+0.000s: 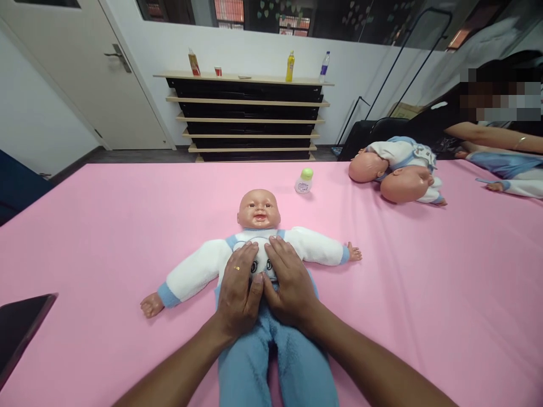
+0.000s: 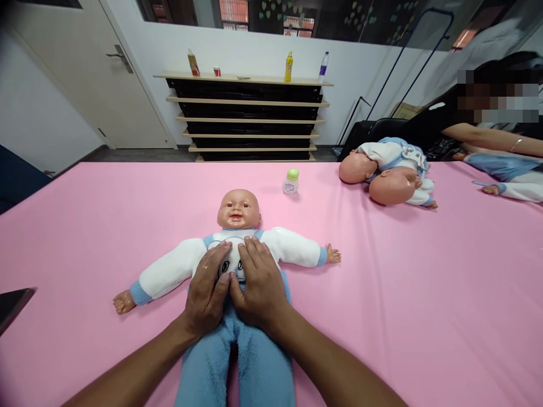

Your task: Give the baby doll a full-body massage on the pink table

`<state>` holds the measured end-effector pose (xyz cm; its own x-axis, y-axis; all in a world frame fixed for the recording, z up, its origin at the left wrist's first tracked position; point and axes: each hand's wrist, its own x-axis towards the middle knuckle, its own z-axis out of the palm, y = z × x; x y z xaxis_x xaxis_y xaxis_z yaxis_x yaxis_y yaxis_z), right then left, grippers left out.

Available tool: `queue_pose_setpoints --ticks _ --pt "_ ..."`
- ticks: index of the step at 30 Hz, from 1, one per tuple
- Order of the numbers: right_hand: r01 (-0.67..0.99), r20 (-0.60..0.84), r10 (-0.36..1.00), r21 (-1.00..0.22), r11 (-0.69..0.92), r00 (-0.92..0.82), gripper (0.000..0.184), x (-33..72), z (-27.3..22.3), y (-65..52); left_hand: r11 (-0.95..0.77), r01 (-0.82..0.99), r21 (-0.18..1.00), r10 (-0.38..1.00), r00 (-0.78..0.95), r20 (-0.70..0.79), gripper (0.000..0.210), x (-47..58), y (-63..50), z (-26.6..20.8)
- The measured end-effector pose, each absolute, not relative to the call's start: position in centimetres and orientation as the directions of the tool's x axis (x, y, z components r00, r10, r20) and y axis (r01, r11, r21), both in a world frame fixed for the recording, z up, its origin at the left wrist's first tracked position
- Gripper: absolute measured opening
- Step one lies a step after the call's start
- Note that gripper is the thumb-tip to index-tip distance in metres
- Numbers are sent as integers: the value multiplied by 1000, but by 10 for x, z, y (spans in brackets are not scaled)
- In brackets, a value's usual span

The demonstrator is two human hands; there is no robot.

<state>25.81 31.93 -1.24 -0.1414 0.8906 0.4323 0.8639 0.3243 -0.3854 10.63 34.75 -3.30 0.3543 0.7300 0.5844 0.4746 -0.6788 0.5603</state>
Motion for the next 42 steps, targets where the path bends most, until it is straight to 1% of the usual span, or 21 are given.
queue_pose_setpoints --ticks 4,8,10,12,15,17,20,27,35,37,39,42 --pt "846 540 822 -341 409 -179 53 259 -12 316 -689 474 548 720 357 595 54 106 348 -34" --pt "760 648 692 -262 595 -318 48 261 -7 315 -715 460 526 692 363 624 55 105 347 -33" --pt "702 635 658 -244 669 -405 48 262 -4 315 -743 456 490 660 377 650 57 104 346 -31" --pt "668 580 668 -265 696 -466 50 261 -2 318 -782 458 424 609 413 677 61 104 345 -28" --pt "680 500 736 -337 651 -457 53 260 -2 321 -833 446 328 533 485 694 63 104 345 -25" --pt "712 467 788 -382 589 -401 54 259 -3 323 -844 433 316 516 497 698 63 104 344 -24" --pt "740 447 826 -412 531 -344 55 258 -4 324 -832 429 352 541 484 688 62 105 344 -25" --pt "759 445 832 -399 515 -331 59 258 -4 322 -779 443 444 622 448 642 59 105 346 -25" --pt "766 464 828 -390 510 -315 59 258 -5 322 -756 459 467 646 410 643 55 109 348 -31" --pt "772 481 820 -376 512 -309 57 258 -5 322 -742 465 484 662 393 638 53 108 350 -23" --pt "781 500 813 -362 508 -297 53 258 -5 321 -736 471 487 664 358 657 51 102 350 -2" --pt "795 502 818 -355 492 -282 50 257 -5 320 -694 520 498 668 210 714 52 84 343 44"
